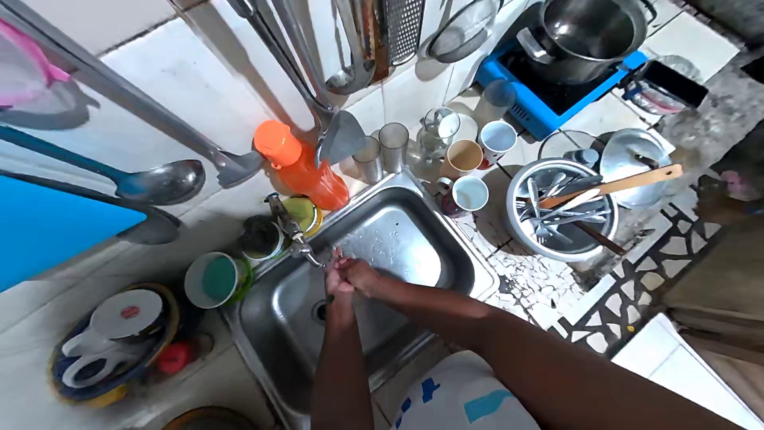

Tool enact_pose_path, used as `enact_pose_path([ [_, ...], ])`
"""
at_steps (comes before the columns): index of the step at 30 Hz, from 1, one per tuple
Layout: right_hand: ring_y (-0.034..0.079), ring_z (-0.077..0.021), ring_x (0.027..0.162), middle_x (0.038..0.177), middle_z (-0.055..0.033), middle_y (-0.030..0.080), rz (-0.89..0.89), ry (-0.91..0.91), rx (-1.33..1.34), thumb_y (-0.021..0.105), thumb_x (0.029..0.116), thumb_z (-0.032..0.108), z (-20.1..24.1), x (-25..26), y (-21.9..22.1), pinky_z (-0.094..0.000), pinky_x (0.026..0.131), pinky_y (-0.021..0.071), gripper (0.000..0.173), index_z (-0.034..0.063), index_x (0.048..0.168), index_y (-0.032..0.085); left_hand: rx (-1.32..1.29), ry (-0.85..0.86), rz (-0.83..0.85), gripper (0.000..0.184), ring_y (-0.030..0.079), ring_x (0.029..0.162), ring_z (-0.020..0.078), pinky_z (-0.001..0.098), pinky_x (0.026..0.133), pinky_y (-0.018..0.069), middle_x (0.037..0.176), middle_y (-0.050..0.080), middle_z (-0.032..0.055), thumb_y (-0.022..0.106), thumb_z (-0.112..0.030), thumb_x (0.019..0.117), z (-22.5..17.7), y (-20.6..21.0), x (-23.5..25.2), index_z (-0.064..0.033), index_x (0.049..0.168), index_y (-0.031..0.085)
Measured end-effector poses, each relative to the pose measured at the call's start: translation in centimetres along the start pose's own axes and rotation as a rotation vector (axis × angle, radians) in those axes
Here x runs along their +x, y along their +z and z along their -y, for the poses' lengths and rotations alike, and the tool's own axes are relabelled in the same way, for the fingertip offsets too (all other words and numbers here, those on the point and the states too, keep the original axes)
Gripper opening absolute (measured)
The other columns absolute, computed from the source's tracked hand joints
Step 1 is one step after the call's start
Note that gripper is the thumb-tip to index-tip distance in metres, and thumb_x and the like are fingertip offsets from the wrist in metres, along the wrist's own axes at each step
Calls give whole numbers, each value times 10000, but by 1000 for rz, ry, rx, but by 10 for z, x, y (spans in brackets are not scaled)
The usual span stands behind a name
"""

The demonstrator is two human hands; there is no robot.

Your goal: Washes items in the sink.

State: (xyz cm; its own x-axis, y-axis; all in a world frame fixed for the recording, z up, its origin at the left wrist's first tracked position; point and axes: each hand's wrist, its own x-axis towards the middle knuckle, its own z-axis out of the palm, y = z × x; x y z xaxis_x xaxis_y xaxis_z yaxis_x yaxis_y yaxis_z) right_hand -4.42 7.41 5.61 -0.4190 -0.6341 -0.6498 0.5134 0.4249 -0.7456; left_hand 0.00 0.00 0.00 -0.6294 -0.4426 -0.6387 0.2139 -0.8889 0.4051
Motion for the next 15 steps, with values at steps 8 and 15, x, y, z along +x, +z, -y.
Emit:
enact_pose_path([
  [8,529,-415,1366,1673,-158,304,121,-366,-1125,569,1031,157,27,-102,-96,-616,1069,461,534,159,1555,465,766,-91,-300,589,554,1257,295,500,957,512,1480,500,141,490,-481,1065,-14,30,-20,-127,1526,396],
  [15,685,-428,1097,1240,-260,686,-789,-469,-970,564,1056,189,100,-310,-310,-626,972,508,384,38,1407,601,1177,-42,-362,621,354,1466,385,644,1106,355,1618,351,190,509,-467,1065,-25,-45,-76,-93,1551,407],
])
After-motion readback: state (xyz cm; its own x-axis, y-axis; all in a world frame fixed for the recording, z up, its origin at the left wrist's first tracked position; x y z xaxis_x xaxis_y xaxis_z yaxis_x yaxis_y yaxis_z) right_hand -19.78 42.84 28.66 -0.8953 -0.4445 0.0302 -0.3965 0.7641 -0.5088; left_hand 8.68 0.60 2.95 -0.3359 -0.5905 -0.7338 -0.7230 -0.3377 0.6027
